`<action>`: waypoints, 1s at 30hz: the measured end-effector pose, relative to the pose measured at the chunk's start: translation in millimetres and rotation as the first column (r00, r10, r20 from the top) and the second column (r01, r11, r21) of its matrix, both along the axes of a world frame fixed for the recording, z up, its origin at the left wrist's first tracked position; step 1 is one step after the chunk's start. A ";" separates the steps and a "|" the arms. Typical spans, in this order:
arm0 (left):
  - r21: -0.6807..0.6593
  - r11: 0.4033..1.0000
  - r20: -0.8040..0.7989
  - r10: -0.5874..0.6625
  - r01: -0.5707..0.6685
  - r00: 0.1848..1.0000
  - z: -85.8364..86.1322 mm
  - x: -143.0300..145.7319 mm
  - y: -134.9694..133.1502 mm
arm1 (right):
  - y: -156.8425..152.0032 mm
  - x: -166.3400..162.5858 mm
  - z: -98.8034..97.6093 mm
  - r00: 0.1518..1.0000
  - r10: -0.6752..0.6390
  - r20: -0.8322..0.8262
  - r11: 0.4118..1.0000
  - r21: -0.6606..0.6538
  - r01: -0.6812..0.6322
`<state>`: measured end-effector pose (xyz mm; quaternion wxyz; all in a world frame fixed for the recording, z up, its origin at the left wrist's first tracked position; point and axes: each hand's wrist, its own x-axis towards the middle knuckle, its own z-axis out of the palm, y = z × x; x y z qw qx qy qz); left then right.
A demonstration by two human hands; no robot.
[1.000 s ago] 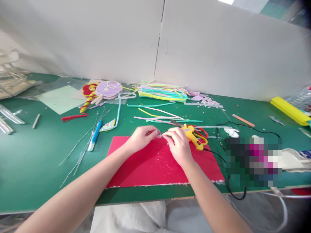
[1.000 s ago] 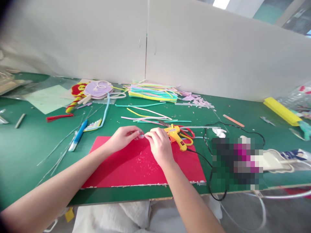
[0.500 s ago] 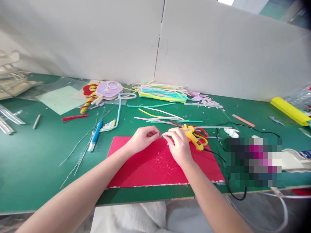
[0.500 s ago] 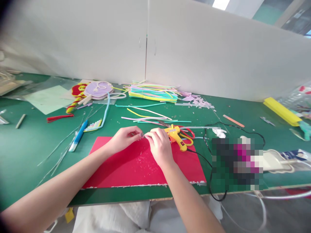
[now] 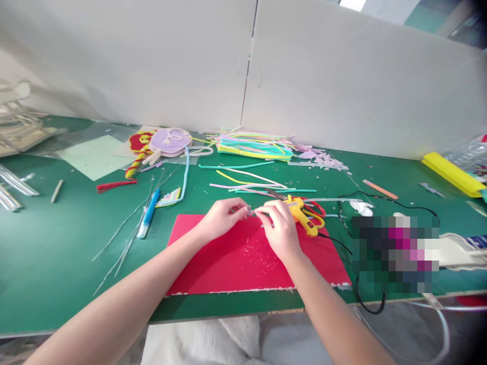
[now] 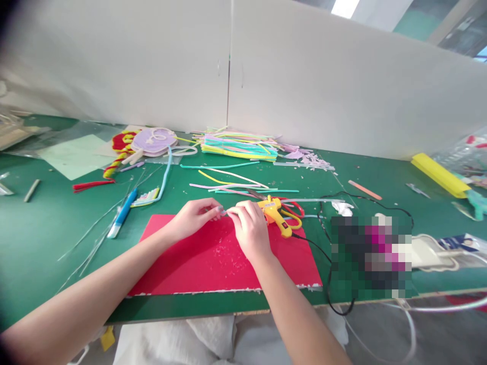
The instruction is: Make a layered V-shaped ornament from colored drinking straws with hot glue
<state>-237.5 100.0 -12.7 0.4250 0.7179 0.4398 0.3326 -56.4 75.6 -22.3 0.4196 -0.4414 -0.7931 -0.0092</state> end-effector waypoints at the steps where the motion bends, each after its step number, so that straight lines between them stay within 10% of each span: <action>1: 0.004 1.000 -0.011 -0.003 0.003 1.000 0.9 0.2 -0.3 | 0.0 0.1 0.0 1.000 0.001 0.001 1.000 -0.002 -0.001; 30: 0.000 1.000 -0.041 -0.006 0.006 0.999 6.6 -4.5 1.6 | 4.5 13.6 13.7 0.983 -0.140 -0.119 0.988 -0.074 0.132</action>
